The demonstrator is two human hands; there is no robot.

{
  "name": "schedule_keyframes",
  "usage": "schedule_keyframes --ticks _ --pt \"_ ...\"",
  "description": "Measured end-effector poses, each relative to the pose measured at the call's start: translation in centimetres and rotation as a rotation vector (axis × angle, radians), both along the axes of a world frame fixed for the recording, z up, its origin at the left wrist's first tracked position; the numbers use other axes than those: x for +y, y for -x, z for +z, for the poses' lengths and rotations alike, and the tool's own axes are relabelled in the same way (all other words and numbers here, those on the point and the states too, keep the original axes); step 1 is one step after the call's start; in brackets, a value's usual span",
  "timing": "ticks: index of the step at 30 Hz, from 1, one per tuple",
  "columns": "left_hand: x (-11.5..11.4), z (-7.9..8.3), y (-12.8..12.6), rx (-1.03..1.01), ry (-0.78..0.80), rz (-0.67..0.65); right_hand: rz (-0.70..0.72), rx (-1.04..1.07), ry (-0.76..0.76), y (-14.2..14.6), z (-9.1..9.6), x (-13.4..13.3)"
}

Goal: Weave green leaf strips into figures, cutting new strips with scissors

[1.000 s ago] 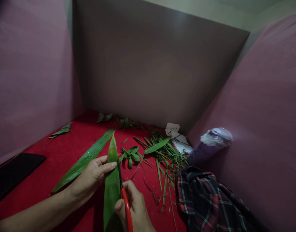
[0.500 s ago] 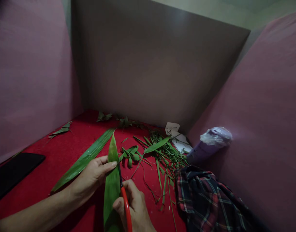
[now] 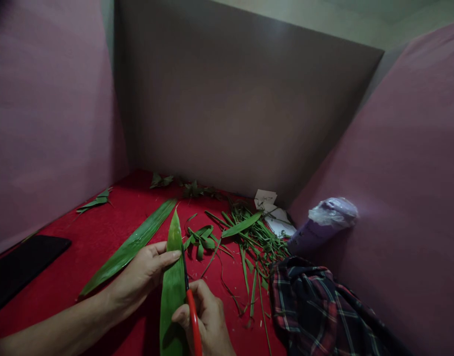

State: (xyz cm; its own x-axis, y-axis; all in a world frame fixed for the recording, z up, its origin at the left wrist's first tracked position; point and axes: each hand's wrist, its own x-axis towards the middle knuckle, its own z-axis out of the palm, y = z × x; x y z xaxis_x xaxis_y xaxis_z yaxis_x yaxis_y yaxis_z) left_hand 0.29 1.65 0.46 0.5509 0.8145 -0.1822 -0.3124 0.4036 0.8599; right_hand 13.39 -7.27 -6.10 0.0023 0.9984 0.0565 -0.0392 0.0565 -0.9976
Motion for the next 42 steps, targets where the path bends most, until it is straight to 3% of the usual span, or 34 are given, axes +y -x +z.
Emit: schedule_keyframes --ticks 18,25,34,42 --pt "-0.1 0.2 0.1 -0.008 0.012 -0.037 -0.062 -0.067 0.013 0.2 0.4 0.0" --pt "0.0 0.5 0.3 -0.025 0.01 0.01 -0.033 -0.075 0.008 0.4 1.2 0.0" --pt "0.1 0.7 0.2 -0.02 0.006 0.046 -0.031 -0.113 -0.054 0.4 0.4 -0.2" --pt "0.1 0.5 0.3 -0.033 -0.014 0.028 -0.012 -0.095 -0.052 0.6 1.6 -0.3"
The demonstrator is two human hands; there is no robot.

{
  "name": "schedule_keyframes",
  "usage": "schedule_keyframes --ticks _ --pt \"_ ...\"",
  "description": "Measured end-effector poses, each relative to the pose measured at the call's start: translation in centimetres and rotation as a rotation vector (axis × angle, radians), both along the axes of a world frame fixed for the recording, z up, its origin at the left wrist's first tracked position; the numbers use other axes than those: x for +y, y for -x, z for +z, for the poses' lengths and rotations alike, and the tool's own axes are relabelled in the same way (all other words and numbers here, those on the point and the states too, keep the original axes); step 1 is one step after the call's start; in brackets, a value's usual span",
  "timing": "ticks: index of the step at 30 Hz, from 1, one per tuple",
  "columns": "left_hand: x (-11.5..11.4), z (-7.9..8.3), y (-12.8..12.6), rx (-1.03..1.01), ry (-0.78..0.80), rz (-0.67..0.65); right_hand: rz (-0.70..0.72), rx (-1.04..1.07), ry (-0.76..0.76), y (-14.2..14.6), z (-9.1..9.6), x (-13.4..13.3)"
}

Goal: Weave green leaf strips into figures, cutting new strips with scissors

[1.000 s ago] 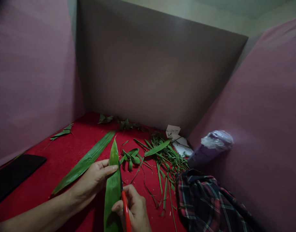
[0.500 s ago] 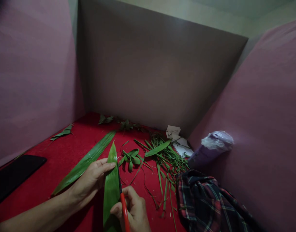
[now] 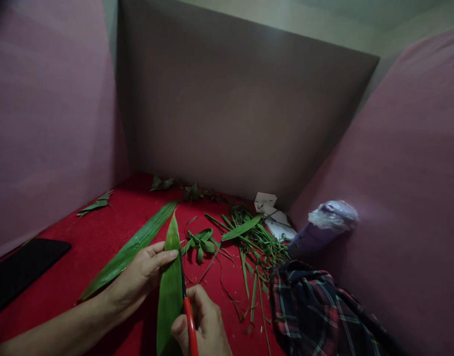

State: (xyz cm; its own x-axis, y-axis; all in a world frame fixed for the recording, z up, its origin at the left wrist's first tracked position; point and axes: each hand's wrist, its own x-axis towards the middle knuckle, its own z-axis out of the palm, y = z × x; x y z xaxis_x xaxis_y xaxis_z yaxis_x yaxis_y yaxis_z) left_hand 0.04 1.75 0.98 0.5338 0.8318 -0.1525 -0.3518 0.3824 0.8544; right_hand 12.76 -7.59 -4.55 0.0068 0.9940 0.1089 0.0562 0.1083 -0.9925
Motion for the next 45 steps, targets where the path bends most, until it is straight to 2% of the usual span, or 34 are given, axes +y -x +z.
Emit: schedule_keyframes --ticks 6,14,28,37,45 --pt "0.2 -0.4 0.0 -0.019 -0.012 -0.019 -0.01 0.01 0.008 0.0 -0.1 0.0" --pt "-0.3 -0.1 0.0 -0.011 0.026 -0.044 -0.018 0.011 -0.004 -0.1 -0.3 0.1" --pt "-0.5 -0.4 -0.2 0.002 0.027 -0.103 -0.009 0.049 -0.001 -0.1 0.7 0.1" --pt "-0.5 -0.2 -0.2 0.046 0.013 -0.141 -0.006 0.071 -0.003 -0.4 0.1 0.2" --pt "0.1 0.1 0.1 0.025 0.005 -0.014 0.034 0.09 -0.004 -0.1 0.0 0.1"
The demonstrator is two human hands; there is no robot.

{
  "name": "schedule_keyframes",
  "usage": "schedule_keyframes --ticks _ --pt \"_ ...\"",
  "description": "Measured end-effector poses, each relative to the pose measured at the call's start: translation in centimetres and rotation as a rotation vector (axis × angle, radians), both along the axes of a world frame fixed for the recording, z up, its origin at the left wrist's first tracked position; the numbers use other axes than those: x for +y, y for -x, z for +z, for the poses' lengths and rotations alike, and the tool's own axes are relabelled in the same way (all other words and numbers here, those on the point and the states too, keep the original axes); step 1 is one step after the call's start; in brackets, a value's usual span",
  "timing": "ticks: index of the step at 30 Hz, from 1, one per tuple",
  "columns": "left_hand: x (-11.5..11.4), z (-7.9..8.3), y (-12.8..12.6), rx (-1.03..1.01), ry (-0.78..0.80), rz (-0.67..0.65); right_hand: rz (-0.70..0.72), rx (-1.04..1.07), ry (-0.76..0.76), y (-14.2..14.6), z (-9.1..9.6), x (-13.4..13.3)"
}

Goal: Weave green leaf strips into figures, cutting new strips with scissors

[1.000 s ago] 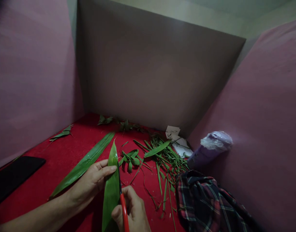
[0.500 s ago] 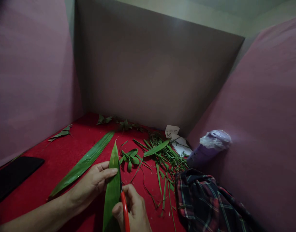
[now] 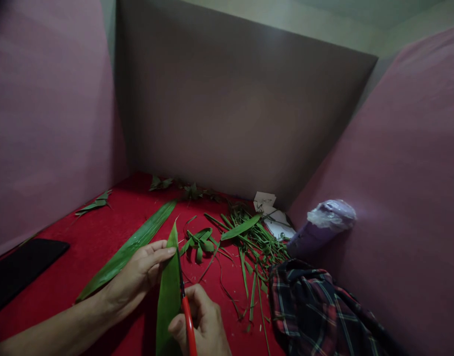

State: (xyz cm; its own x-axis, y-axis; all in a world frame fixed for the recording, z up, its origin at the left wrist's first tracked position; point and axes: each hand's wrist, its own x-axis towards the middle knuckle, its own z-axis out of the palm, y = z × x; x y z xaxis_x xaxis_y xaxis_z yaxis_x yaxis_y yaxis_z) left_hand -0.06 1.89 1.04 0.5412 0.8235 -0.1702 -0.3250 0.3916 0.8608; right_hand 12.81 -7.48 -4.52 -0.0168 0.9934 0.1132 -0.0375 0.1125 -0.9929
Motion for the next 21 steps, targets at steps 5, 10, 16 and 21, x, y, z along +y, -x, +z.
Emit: schedule_keyframes --ticks 5,10,16,21 --pt "0.1 -0.5 -0.1 0.008 -0.014 0.035 -0.029 -0.049 0.023 0.0 -0.4 -0.1" --pt "-0.2 -0.6 -0.2 -0.002 0.002 0.002 -0.042 -0.049 0.028 0.0 -0.2 -0.1" --pt "-0.6 -0.7 -0.3 -0.012 0.015 -0.013 -0.055 -0.06 0.006 -0.1 -0.7 0.0" --pt "-0.7 -0.7 -0.4 -0.007 0.014 -0.048 -0.047 -0.01 -0.01 -0.3 -1.4 0.2"
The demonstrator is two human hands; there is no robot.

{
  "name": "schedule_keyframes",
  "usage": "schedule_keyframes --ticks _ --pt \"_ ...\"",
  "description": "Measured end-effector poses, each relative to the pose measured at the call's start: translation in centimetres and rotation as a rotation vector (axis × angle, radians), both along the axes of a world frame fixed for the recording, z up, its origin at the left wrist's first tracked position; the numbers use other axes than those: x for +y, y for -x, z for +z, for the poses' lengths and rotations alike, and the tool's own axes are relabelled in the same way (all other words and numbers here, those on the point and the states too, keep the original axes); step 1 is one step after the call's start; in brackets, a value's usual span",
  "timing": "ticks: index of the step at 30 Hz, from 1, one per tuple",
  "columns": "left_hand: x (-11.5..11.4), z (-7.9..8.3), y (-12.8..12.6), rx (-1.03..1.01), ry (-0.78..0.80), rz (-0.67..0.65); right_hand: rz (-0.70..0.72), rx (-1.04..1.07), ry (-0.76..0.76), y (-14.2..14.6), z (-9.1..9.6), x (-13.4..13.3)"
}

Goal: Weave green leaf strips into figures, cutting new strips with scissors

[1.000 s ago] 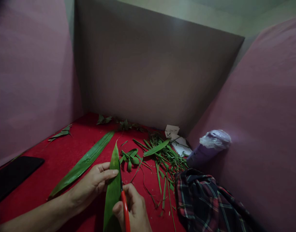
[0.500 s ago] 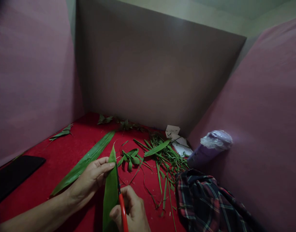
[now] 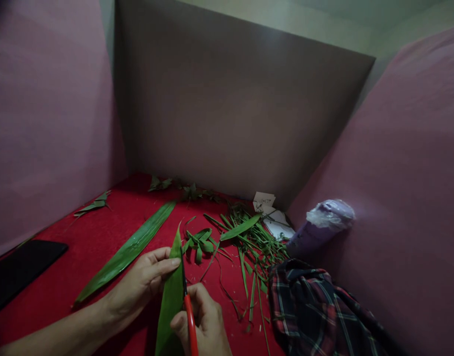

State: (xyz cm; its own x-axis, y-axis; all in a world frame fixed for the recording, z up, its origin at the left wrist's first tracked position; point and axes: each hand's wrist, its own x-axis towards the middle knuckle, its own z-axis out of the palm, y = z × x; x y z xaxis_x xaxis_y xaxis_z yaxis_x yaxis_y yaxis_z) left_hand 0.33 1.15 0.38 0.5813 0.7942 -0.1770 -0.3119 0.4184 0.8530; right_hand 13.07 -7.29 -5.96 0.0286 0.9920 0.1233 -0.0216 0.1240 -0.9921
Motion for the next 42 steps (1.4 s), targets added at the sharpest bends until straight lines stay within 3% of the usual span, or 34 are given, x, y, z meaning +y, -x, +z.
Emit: schedule_keyframes --ticks 11,18,26,42 --pt "-0.1 -0.2 0.2 0.028 -0.024 -0.081 -0.004 -0.034 0.004 -0.1 0.9 0.1" --pt "0.5 0.7 0.4 0.016 -0.07 0.053 -0.004 -0.041 0.024 0.2 0.7 -0.1" --pt "0.7 0.3 0.4 0.014 -0.068 0.101 -0.005 -0.06 0.044 0.2 0.7 -0.2" --pt "-0.3 0.2 -0.1 0.002 0.019 0.02 -0.036 -0.035 0.024 0.0 0.8 0.0"
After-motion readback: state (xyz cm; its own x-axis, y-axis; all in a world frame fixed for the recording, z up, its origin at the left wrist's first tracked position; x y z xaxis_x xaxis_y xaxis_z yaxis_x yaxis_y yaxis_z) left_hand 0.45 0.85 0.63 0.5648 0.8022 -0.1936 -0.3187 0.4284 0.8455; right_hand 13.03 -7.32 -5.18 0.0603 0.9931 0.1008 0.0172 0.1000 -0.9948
